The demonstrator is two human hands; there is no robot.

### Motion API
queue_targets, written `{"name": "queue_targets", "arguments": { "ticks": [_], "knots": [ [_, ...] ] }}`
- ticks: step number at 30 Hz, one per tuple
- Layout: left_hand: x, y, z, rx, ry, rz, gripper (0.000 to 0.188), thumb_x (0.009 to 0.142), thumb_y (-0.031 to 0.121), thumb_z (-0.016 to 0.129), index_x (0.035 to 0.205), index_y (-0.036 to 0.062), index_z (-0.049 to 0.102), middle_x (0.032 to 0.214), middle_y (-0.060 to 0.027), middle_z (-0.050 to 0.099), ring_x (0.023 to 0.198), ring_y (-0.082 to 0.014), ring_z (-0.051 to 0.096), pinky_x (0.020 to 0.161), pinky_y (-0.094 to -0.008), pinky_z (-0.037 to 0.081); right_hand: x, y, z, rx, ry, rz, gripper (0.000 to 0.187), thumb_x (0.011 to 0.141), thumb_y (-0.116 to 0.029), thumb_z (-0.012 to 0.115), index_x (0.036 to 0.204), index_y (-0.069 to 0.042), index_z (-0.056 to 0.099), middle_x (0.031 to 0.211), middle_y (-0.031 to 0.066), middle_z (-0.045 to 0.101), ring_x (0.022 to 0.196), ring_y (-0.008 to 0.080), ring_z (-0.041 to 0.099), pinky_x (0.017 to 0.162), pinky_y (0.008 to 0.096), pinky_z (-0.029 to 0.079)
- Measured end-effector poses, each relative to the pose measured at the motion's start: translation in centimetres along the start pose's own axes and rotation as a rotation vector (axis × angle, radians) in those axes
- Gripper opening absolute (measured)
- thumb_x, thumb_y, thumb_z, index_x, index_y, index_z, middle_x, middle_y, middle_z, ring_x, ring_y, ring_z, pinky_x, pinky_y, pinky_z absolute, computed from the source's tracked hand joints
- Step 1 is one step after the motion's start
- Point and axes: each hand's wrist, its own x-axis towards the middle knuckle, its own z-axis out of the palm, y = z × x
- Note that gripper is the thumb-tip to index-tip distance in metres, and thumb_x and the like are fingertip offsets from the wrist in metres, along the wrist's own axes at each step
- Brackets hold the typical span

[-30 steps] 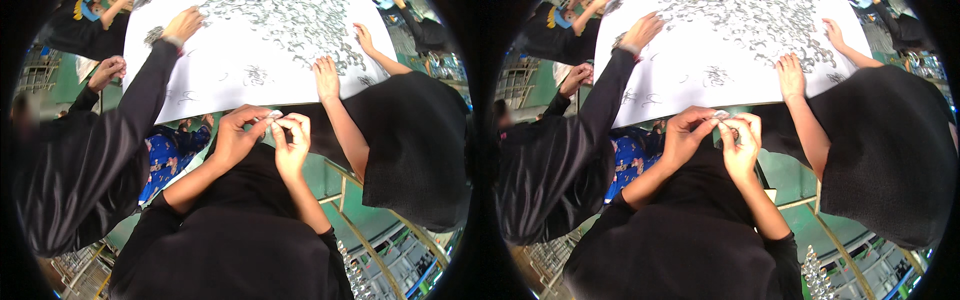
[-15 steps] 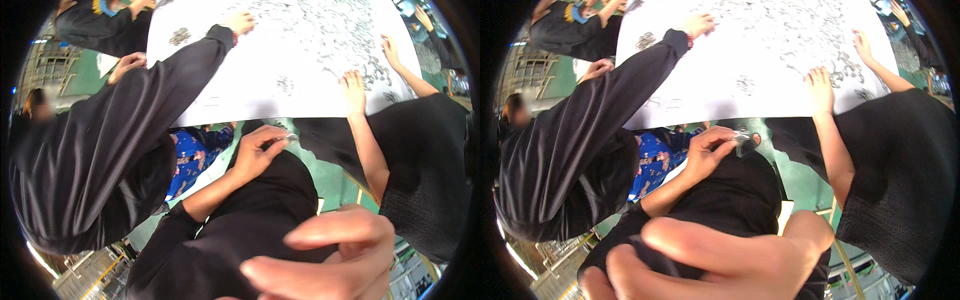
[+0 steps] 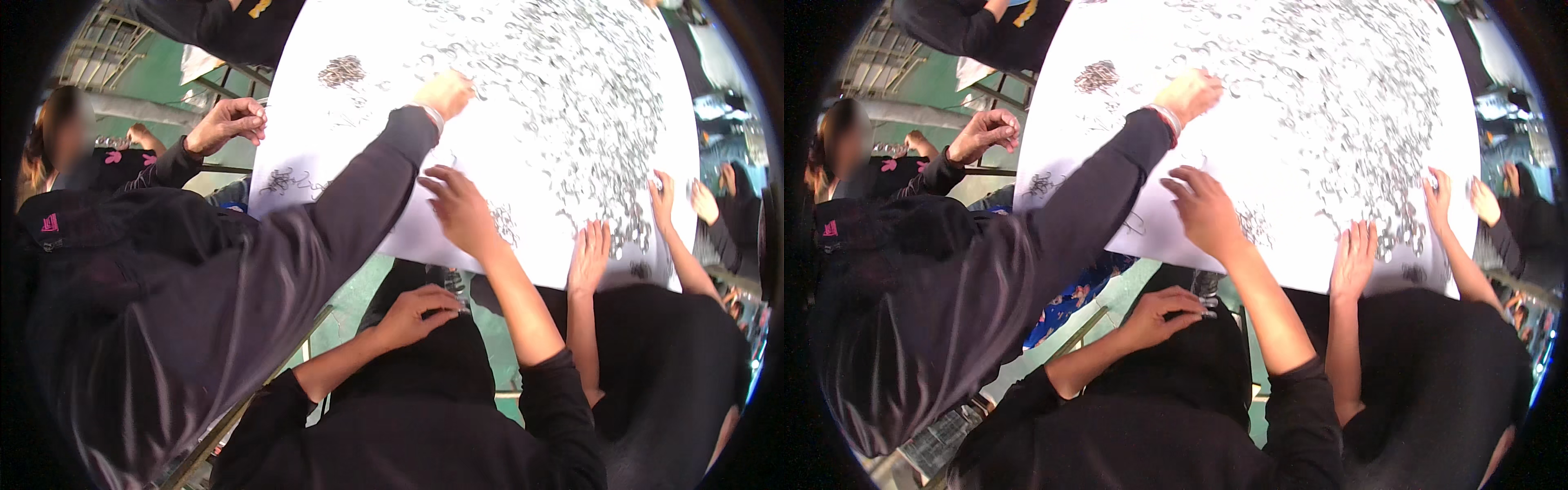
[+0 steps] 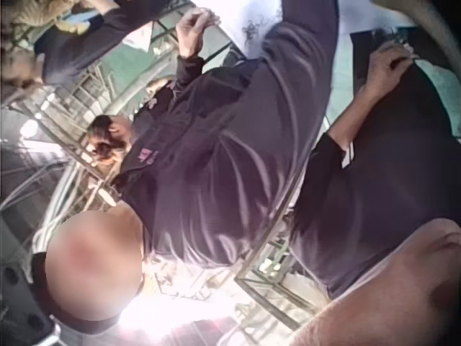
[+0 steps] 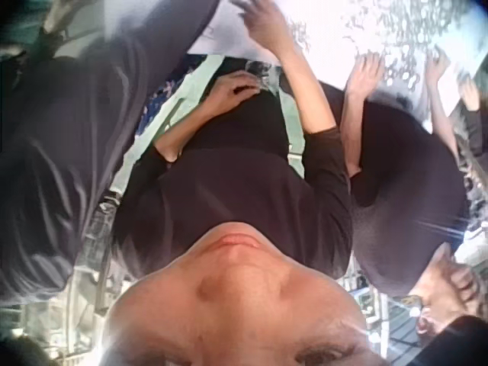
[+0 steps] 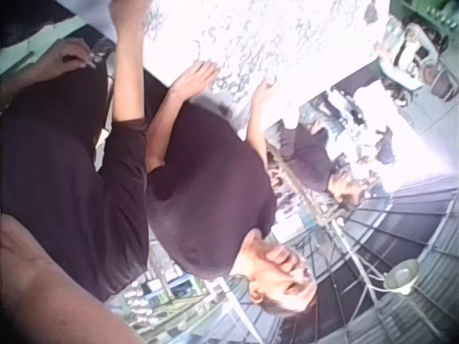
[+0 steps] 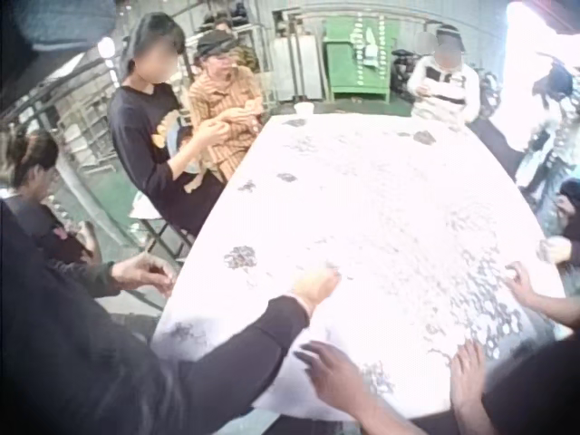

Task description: The person assembles small silver decorative hardware by hand, picking up individual pieces and attaching them to a large white sheet with a pre-drawn pattern. The person occasionally reaches up to a hanging rack to retrieve more components.

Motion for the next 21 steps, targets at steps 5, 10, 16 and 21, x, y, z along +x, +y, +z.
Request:
{"name": "queue_targets", "arguments": {
  "ticks": [5, 10, 16, 21],
  "knots": [
    [-0.2, -1.1, -0.4, -0.025, 0.034, -0.052, 0.016, 0.08, 0.007, 0.068, 0.096, 0.0069, 0.067, 0.096, -0.0085, 0.064, 0.09, -0.0232, 0.064, 0.078, -0.0317, 0.051, 8.2, 1.1, 8.1, -0.158, 0.027, -0.193, 0.046, 0.081, -0.024, 0.063, 0.12, -0.002, 0.052, 0.124, 0.0167, 0.047, 0.124, 0.0312, 0.038, 0.106, 0.0505, 0.024],
    [0.0, -0.7, -0.5, -0.012, 0.122, -0.038, 0.017, 0.079, 0.006, 0.068, 0.096, 0.0083, 0.067, 0.097, -0.0079, 0.064, 0.091, -0.0232, 0.064, 0.08, -0.0313, 0.052, 12.5, 1.4, 10.5, -0.235, -0.04, -0.239, 0.041, 0.083, -0.03, 0.061, 0.118, -0.01, 0.054, 0.128, 0.0091, 0.047, 0.127, 0.0255, 0.037, 0.104, 0.0548, 0.025],
    [0.9, -2.2, -1.6, -0.049, 0.089, 0.024, 0.018, 0.078, 0.005, 0.068, 0.097, 0.0075, 0.067, 0.099, -0.0081, 0.063, 0.091, -0.0229, 0.063, 0.08, -0.0303, 0.052, 7.7, 3.2, 4.9, -0.221, -0.109, -0.216, 0.024, 0.083, -0.018, 0.062, 0.106, -0.012, 0.061, 0.113, 0.0052, 0.057, 0.11, 0.0245, 0.051, 0.095, 0.047, 0.036],
    [1.0, -2.3, -1.7, -0.106, 0.094, 0.024, 0.02, 0.076, 0.001, 0.069, 0.095, 0.0065, 0.068, 0.096, -0.0087, 0.064, 0.088, -0.022, 0.063, 0.078, -0.0309, 0.052, 12.2, 5.8, 3.4, -0.131, -0.032, 0.169, 0.007, 0.08, -0.01, 0.062, 0.085, -0.013, 0.066, 0.086, 0.0027, 0.06, 0.087, 0.0234, 0.058, 0.07, 0.0365, 0.046]
  ]
}}
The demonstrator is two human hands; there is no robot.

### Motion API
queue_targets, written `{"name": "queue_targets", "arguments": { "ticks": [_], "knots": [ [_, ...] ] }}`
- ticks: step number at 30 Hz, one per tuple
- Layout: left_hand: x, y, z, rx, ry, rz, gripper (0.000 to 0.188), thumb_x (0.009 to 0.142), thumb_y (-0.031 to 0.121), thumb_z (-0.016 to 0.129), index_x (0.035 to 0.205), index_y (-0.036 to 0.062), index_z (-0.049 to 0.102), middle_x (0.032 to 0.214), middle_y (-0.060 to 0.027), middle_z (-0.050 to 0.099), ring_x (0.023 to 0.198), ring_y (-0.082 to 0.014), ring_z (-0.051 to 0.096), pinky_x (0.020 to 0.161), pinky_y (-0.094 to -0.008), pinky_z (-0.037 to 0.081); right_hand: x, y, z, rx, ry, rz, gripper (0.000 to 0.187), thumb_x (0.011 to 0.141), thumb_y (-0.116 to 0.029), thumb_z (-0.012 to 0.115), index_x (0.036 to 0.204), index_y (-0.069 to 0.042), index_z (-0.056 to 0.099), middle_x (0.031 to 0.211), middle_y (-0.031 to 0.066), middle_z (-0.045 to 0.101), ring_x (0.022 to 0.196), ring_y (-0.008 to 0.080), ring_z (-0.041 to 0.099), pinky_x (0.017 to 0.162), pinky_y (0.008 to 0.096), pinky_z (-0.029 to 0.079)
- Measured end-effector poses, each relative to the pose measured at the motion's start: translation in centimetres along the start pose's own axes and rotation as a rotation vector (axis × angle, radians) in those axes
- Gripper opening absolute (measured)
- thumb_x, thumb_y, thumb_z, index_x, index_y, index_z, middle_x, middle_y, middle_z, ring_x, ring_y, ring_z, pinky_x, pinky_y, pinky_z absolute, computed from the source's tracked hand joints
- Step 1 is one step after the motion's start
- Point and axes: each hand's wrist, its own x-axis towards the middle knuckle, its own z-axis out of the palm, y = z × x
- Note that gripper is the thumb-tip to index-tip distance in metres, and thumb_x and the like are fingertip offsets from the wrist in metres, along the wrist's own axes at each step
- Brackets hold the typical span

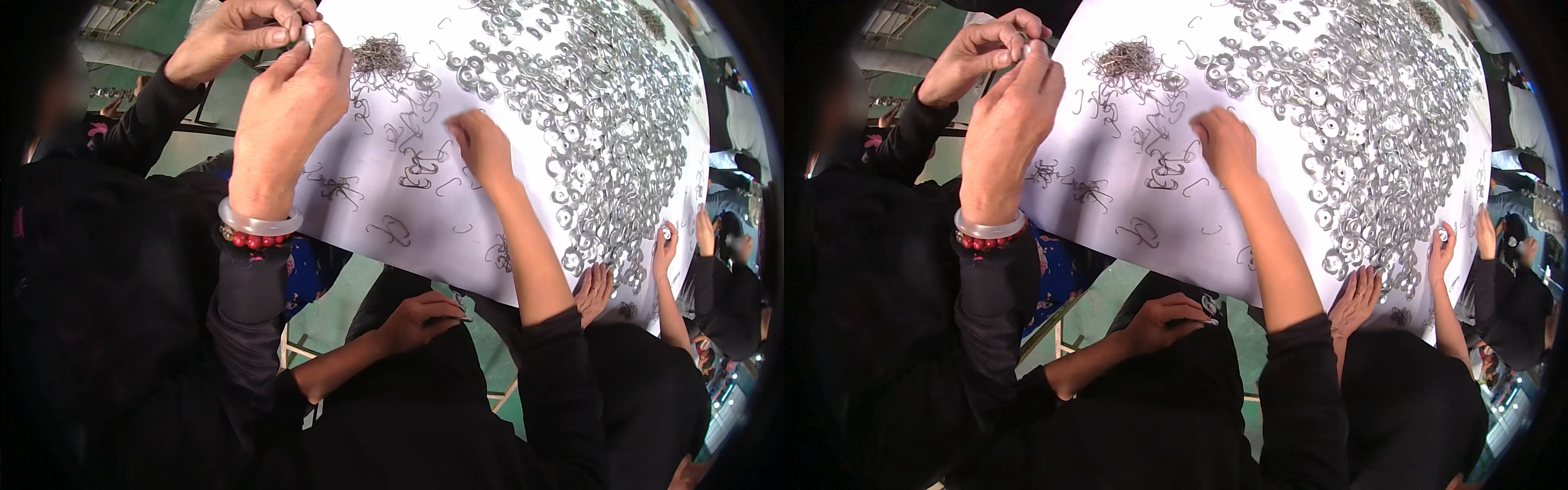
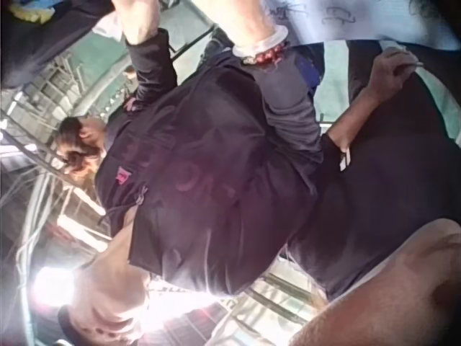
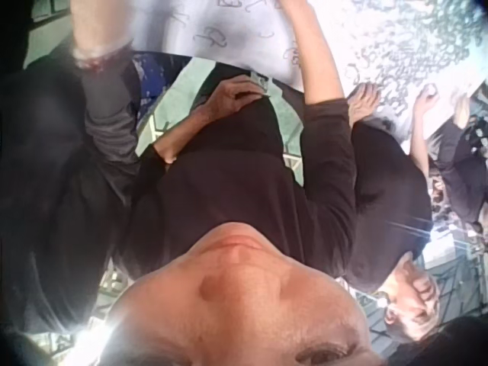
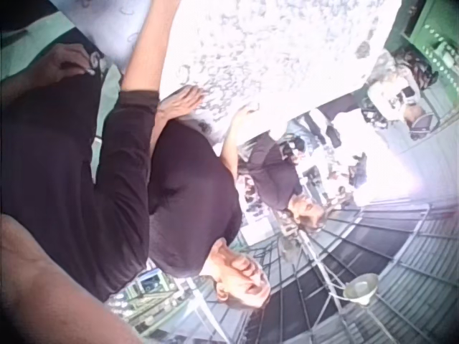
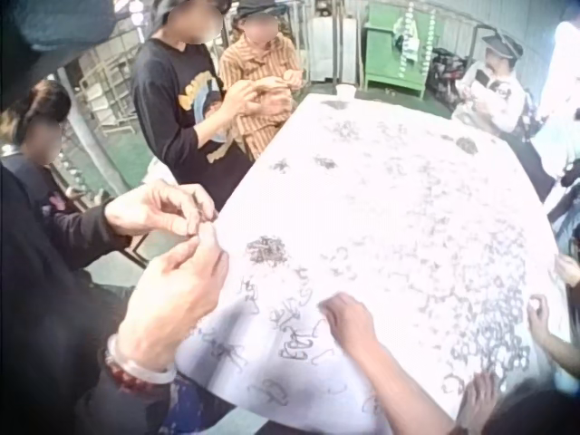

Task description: The person assembles small silver decorative hardware by hand, picking up individual pieces and attaching them to a large white sheet with a pre-drawn pattern. The person occasionally reaches up to a hanging rack to retrieve more components.

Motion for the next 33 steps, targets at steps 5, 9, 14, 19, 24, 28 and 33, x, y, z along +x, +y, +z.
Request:
{"name": "queue_targets", "arguments": {
  "ticks": [5, 9, 14, 19, 24, 28, 33],
  "knots": [
    [0.3, 0.2, 0.0, 0.015, -0.015, 0.035, 0.017, 0.078, 0.004, 0.069, 0.095, 0.0057, 0.066, 0.096, -0.0097, 0.063, 0.089, -0.0241, 0.064, 0.077, -0.0322, 0.052, 4.6, -0.4, 0.0, -0.16, -0.167, -0.249, 0.004, 0.08, -0.013, 0.063, 0.083, -0.01, 0.064, 0.087, 0.004, 0.058, 0.083, 0.0244, 0.059, 0.07, 0.0368, 0.048],
    [0.3, 0.3, 0.4, 0.059, -0.006, 0.058, 0.016, 0.078, 0.004, 0.068, 0.094, 0.0061, 0.067, 0.094, -0.0101, 0.065, 0.09, -0.0252, 0.064, 0.079, -0.0325, 0.052, 3.1, 0.4, -0.1, -0.315, -0.218, -0.231, 0.006, 0.081, -0.014, 0.061, 0.085, -0.008, 0.061, 0.088, 0.0051, 0.059, 0.085, 0.0251, 0.059, 0.072, 0.0378, 0.047],
    [-0.4, -0.5, 1.6, 0.068, 0.031, 0.042, 0.014, 0.078, 0.004, 0.067, 0.092, 0.0062, 0.067, 0.094, -0.0089, 0.065, 0.088, -0.0245, 0.064, 0.078, -0.032, 0.051, -3.6, -0.2, -3.5, 0.089, -0.129, 0.208, 0.009, 0.085, -0.013, 0.058, 0.086, -0.004, 0.059, 0.084, 0.0085, 0.063, 0.077, 0.0215, 0.061, 0.066, 0.0338, 0.047],
    [-0.7, -0.7, 2.9, 0.069, 0.057, 0.065, 0.015, 0.078, 0.004, 0.067, 0.093, 0.006, 0.065, 0.091, -0.0073, 0.066, 0.085, -0.0226, 0.065, 0.083, -0.0323, 0.049, -13.2, -2.5, -8.2, 0.805, 0.013, 0.517, 0.012, 0.09, -0.011, 0.055, 0.092, 0.0, 0.059, 0.078, 0.0059, 0.061, 0.062, 0.0095, 0.057, 0.051, 0.0215, 0.043],
    [-0.7, -0.4, 4.6, -0.102, 0.086, -0.053, 0.012, 0.081, 0.005, 0.067, 0.092, 0.002, 0.065, 0.088, -0.0058, 0.067, 0.076, -0.012, 0.064, 0.075, -0.0267, 0.05, -23.0, -5.6, -11.7, 1.153, 0.222, 0.67, 0.01, 0.088, -0.009, 0.059, 0.092, 0.0, 0.06, 0.078, 0.0041, 0.06, 0.061, 0.0078, 0.054, 0.049, 0.0192, 0.038],
    [-0.2, 0.6, 5.7, -0.08, 0.061, -0.026, 0.016, 0.081, 0.003, 0.067, 0.096, 0.0005, 0.063, 0.087, -0.0048, 0.066, 0.079, -0.0092, 0.062, 0.071, -0.0238, 0.052, -29.2, -6.9, -11.2, 1.249, 0.248, 0.687, 0.009, 0.088, -0.012, 0.061, 0.09, -0.003, 0.062, 0.085, -0.0009, 0.057, 0.068, 0.0044, 0.047, 0.058, 0.0191, 0.036],
    [0.2, 1.2, 7.0, -0.085, 0.031, -0.025, 0.017, 0.08, 0.002, 0.067, 0.096, 0.0004, 0.063, 0.087, -0.0041, 0.066, 0.08, -0.0092, 0.062, 0.073, -0.0243, 0.053, -30.9, -7.4, -9.5, 1.077, 0.442, 0.715, 0.007, 0.084, -0.007, 0.065, 0.087, -0.002, 0.065, 0.086, -0.002, 0.055, 0.064, 0.0057, 0.04, 0.06, 0.0199, 0.034]
  ]
}}
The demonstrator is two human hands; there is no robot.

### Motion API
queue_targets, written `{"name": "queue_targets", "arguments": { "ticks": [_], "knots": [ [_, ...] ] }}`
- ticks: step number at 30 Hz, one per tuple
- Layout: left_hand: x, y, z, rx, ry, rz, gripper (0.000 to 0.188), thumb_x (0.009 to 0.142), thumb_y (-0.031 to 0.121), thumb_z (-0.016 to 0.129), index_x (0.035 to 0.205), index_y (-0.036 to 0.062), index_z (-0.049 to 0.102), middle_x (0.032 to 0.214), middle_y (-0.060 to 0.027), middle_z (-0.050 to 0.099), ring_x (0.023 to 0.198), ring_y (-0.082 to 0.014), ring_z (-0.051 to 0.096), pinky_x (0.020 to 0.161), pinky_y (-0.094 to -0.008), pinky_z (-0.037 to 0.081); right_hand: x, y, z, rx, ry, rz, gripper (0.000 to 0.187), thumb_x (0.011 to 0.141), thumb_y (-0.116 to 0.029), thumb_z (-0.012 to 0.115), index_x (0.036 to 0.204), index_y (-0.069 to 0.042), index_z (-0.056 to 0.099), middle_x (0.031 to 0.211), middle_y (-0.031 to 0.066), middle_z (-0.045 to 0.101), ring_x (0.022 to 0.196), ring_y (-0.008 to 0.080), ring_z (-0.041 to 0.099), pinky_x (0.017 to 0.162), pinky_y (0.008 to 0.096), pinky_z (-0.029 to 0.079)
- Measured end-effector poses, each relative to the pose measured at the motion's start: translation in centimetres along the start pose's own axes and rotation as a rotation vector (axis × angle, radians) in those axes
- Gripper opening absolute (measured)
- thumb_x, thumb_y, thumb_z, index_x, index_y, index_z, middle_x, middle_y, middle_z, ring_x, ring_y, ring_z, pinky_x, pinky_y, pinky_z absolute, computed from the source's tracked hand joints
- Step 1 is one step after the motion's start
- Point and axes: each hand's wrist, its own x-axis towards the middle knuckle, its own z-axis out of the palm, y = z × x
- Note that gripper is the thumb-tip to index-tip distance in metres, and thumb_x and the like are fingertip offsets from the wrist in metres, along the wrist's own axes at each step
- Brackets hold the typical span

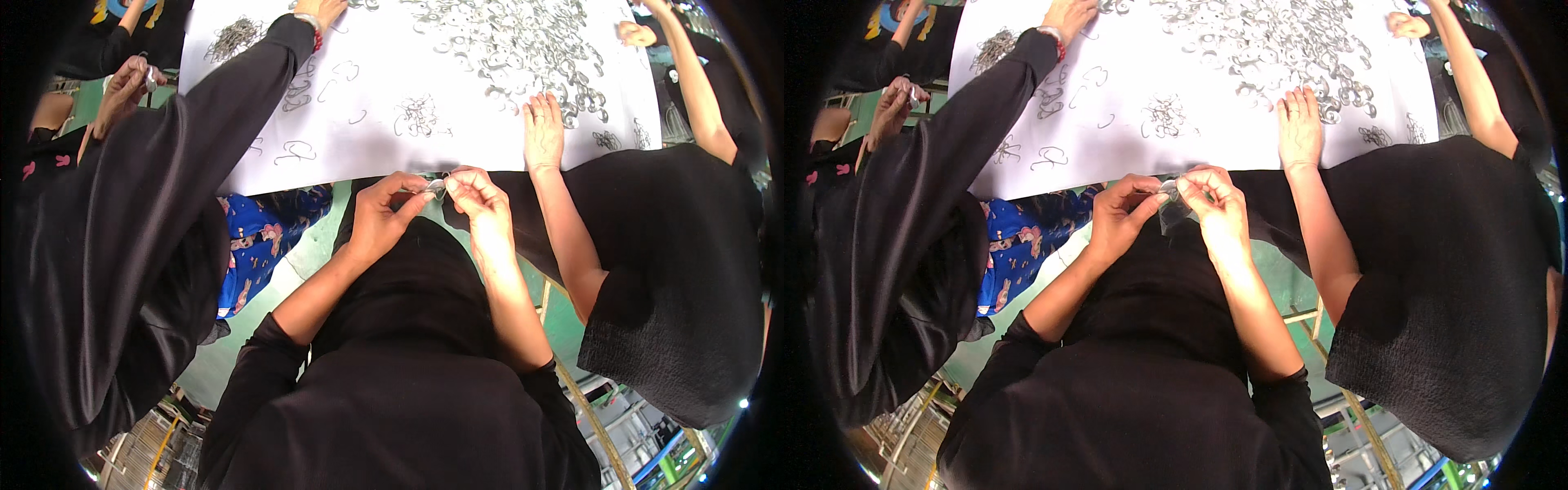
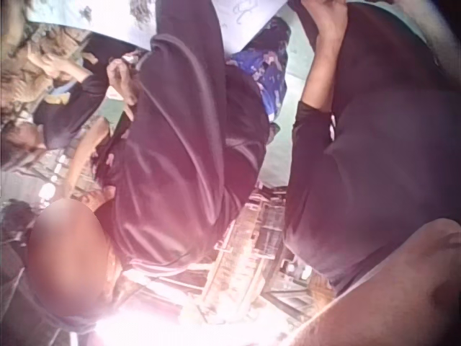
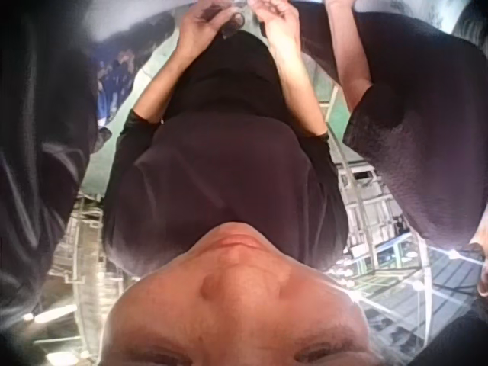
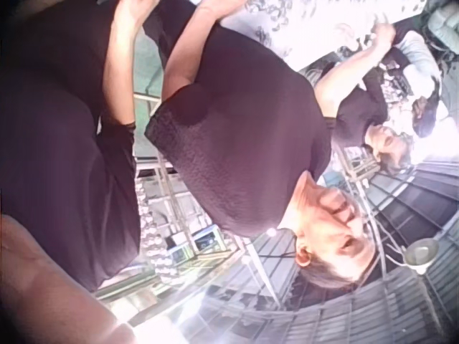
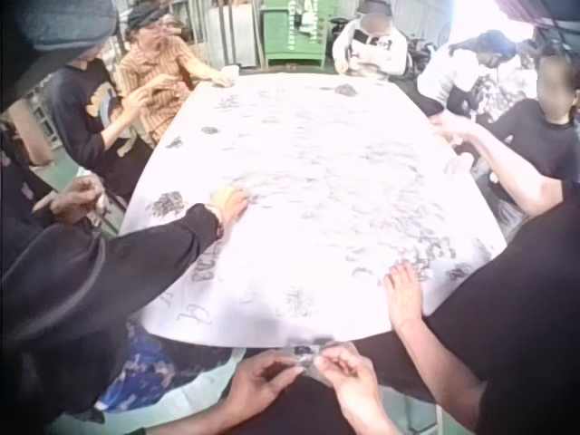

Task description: The person assembles small silver decorative hardware by hand, picking up individual pieces and attaching them to a large white sheet with a pre-drawn pattern. The person occasionally reaches up to a hanging rack to retrieve more components.

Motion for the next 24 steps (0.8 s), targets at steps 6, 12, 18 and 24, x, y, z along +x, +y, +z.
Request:
{"name": "queue_targets", "arguments": {
  "ticks": [6, 12, 18, 24],
  "knots": [
    [0.8, 0.0, 1.4, 0.008, -0.048, 0.066, 0.015, 0.08, 0.003, 0.066, 0.095, 0.0009, 0.064, 0.086, -0.0054, 0.065, 0.078, -0.0105, 0.062, 0.071, -0.0257, 0.052, 0.0, 0.1, 0.1, -0.031, 0.16, -0.162, 0.005, 0.084, -0.006, 0.065, 0.086, -0.002, 0.063, 0.096, 0.0045, 0.053, 0.081, 0.0102, 0.049, 0.07, 0.0249, 0.041],
    [8.0, -0.9, 1.0, 0.344, -0.025, 0.296, 0.01, 0.083, 0.007, 0.062, 0.091, 0.0018, 0.065, 0.086, -0.0112, 0.065, 0.072, -0.0188, 0.062, 0.062, -0.0293, 0.049, -0.3, 0.4, -1.1, -0.38, 0.222, -0.444, 0.006, 0.083, -0.006, 0.064, 0.088, -0.003, 0.061, 0.098, 0.0061, 0.05, 0.076, 0.0105, 0.047, 0.066, 0.0234, 0.04],
    [21.1, -4.9, 4.5, 0.849, 0.192, 0.379, 0.021, 0.078, 0.016, 0.067, 0.094, 0.004, 0.065, 0.086, -0.01, 0.066, 0.075, -0.0241, 0.063, 0.068, -0.0331, 0.05, -0.7, -0.4, -1.5, -0.425, 0.268, -0.417, 0.008, 0.081, -0.007, 0.066, 0.088, -0.004, 0.062, 0.098, 0.0102, 0.053, 0.091, 0.0208, 0.052, 0.071, 0.0296, 0.042],
    [23.3, -4.3, 5.3, 0.716, 0.164, 0.17, 0.025, 0.075, 0.016, 0.07, 0.097, 0.0044, 0.064, 0.088, -0.0089, 0.065, 0.079, -0.0212, 0.063, 0.07, -0.0311, 0.049, -0.3, 0.6, -1.9, -0.434, 0.21, -0.509, 0.007, 0.081, -0.004, 0.065, 0.088, -0.004, 0.062, 0.098, 0.0088, 0.052, 0.086, 0.0175, 0.05, 0.071, 0.0271, 0.041]
  ]
}}
